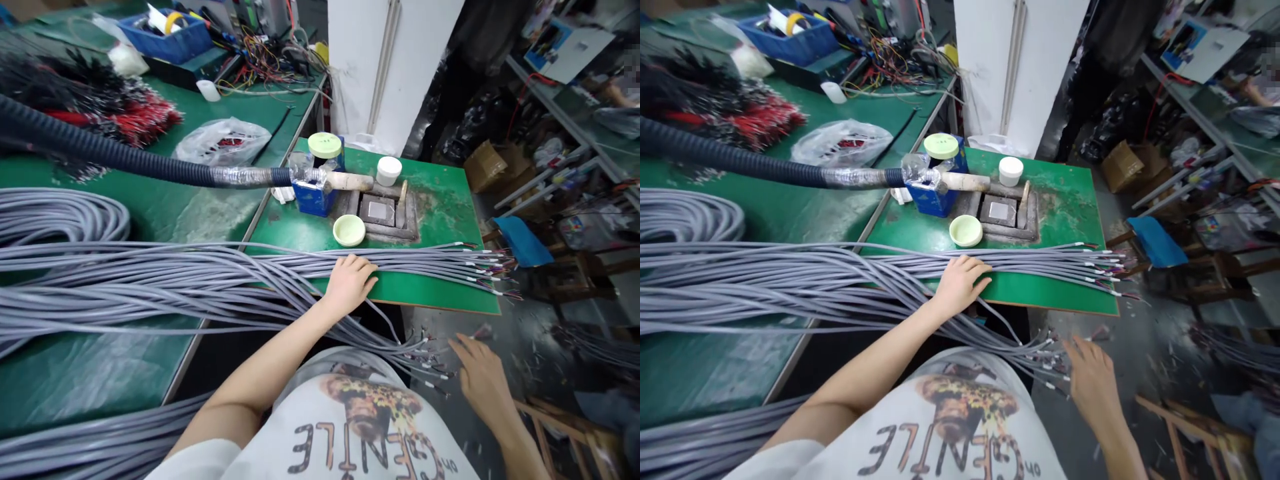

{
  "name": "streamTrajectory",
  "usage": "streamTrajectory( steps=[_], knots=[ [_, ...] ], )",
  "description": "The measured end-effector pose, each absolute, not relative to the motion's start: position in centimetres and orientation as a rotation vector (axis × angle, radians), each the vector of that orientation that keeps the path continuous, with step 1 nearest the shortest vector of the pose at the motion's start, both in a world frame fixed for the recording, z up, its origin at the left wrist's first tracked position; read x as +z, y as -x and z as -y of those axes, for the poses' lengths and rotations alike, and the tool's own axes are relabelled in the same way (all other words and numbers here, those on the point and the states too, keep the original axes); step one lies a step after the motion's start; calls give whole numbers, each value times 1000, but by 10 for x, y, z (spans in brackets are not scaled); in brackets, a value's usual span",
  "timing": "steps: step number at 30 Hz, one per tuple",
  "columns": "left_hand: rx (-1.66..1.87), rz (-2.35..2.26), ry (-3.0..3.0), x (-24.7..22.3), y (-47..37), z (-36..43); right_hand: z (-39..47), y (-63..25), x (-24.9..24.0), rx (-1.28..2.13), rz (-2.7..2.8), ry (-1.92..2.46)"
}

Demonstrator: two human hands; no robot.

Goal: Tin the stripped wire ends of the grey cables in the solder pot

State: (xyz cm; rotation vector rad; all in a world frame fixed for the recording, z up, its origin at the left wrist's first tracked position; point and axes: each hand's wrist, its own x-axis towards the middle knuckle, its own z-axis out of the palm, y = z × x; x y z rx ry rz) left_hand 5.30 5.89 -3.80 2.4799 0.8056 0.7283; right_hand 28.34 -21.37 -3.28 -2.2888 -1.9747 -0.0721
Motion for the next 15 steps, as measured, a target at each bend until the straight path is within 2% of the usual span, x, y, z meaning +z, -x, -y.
streamTrajectory(
  steps=[3,8,11,15],
  knots=[
    [690,-866,-2689,-45,-68,-67,203,-258,-38,258,1838,2106],
    [816,-769,-2670,-38,-74,-68,136,-206,-42,1182,1277,1602],
    [938,-691,-2494,-31,-62,-59,96,-206,-34,1124,825,1320],
    [898,-535,-2371,-34,-41,-36,69,-234,-5,650,521,1207]
  ],
)
